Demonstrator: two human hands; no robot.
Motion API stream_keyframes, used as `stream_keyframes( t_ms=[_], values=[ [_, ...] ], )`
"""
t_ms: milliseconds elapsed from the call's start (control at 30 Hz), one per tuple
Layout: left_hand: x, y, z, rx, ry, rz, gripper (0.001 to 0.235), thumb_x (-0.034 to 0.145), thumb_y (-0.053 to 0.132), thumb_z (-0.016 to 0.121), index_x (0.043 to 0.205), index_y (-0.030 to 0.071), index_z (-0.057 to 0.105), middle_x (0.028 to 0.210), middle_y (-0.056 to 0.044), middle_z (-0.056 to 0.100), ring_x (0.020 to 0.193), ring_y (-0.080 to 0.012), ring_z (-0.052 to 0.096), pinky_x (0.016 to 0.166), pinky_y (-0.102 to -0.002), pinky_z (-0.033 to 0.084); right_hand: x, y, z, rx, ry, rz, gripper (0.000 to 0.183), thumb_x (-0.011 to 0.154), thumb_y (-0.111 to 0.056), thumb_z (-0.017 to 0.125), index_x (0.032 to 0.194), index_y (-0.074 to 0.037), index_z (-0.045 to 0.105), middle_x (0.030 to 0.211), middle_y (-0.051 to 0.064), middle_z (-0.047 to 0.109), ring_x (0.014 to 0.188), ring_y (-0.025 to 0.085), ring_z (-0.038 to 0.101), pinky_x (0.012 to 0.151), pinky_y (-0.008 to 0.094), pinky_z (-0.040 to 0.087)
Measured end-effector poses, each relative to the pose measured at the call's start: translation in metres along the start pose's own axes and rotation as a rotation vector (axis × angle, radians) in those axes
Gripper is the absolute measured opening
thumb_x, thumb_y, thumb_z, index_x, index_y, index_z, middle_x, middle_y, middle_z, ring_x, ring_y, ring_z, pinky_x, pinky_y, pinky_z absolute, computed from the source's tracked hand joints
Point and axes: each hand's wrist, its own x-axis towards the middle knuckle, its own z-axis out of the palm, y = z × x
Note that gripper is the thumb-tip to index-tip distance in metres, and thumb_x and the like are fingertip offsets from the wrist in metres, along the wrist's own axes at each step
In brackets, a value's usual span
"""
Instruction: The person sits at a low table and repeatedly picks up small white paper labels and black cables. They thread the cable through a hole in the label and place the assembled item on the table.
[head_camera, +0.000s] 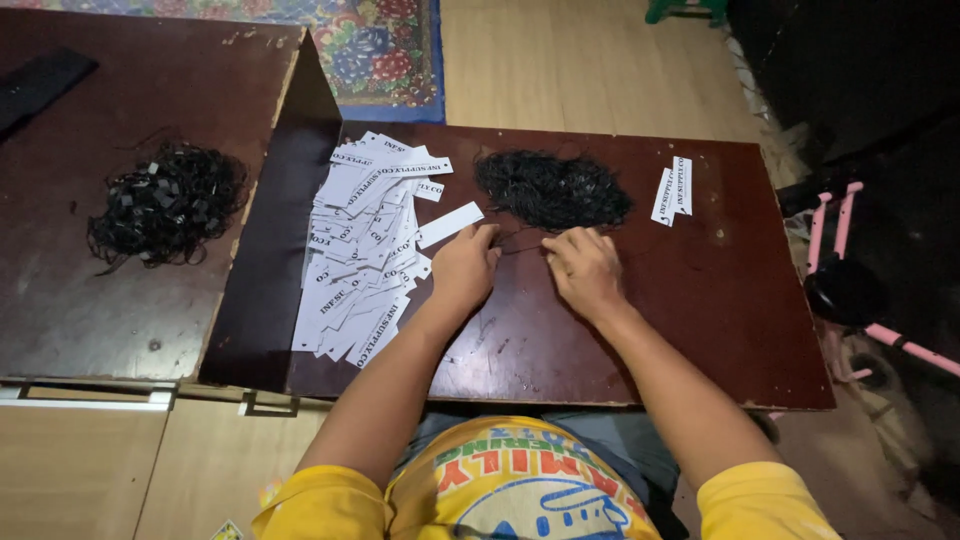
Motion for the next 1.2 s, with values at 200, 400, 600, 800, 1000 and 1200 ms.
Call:
stream_keyframes(
  t_ms=[200,400,600,800,1000,1200],
  values=[
    [-0.003,0.01,-0.008,0.053,0.071,0.034,0.031,0.091,0.029,0.07,0.122,0.027,0.068,0.096,-0.006,0.066,0.075,-0.0315,0.073,0.068,-0.044,0.061,0.006,-0.015,0.0,-0.015,0.007,0.06,0.021,0.084,-0.021,0.076,0.104,-0.021,0.077,0.095,-0.003,0.061,0.089,0.022,0.063,0.073,0.037,0.046],
    [0.001,-0.004,-0.011,-0.266,0.142,-0.159,0.023,0.097,0.017,0.059,0.119,0.022,0.066,0.099,-0.004,0.065,0.09,-0.0321,0.073,0.079,-0.042,0.06,0.026,-0.02,0.028,0.096,0.017,0.104,0.014,0.084,-0.022,0.078,0.097,-0.027,0.078,0.088,-0.005,0.061,0.087,0.02,0.065,0.075,0.035,0.049],
    [-0.003,0.001,-0.005,-0.057,0.128,-0.061,0.02,0.089,0.013,0.07,0.109,0.015,0.072,0.092,-0.004,0.06,0.076,-0.0305,0.072,0.068,-0.04,0.061,0.034,-0.029,0.056,0.003,-0.035,0.119,0.013,0.081,-0.028,0.08,0.093,-0.027,0.075,0.084,-0.007,0.058,0.083,0.019,0.064,0.072,0.035,0.049],
    [-0.003,0.001,0.0,-0.028,0.11,-0.026,0.019,0.084,0.019,0.076,0.1,0.014,0.068,0.09,-0.002,0.053,0.07,-0.0305,0.07,0.061,-0.041,0.059,0.03,-0.029,0.053,-0.018,-0.064,0.118,0.017,0.085,-0.023,0.077,0.099,-0.025,0.067,0.089,-0.005,0.055,0.086,0.021,0.064,0.072,0.037,0.048],
    [-0.004,0.002,-0.001,0.01,0.174,0.007,0.009,0.083,0.018,0.075,0.086,0.014,0.067,0.084,-0.002,0.05,0.061,-0.029,0.067,0.053,-0.038,0.057,0.032,-0.034,0.048,-0.023,-0.048,0.06,0.015,0.088,-0.024,0.074,0.102,-0.029,0.072,0.091,-0.006,0.054,0.087,0.019,0.06,0.075,0.034,0.044],
    [-0.005,0.009,-0.007,0.08,0.225,0.019,0.021,0.081,0.021,0.078,0.08,0.01,0.06,0.081,-0.004,0.051,0.06,-0.0267,0.065,0.053,-0.035,0.055,0.035,-0.042,0.037,0.025,-0.089,0.107,0.016,0.083,-0.029,0.078,0.097,-0.024,0.073,0.092,-0.003,0.057,0.091,0.023,0.061,0.076,0.039,0.048]
  ],
)
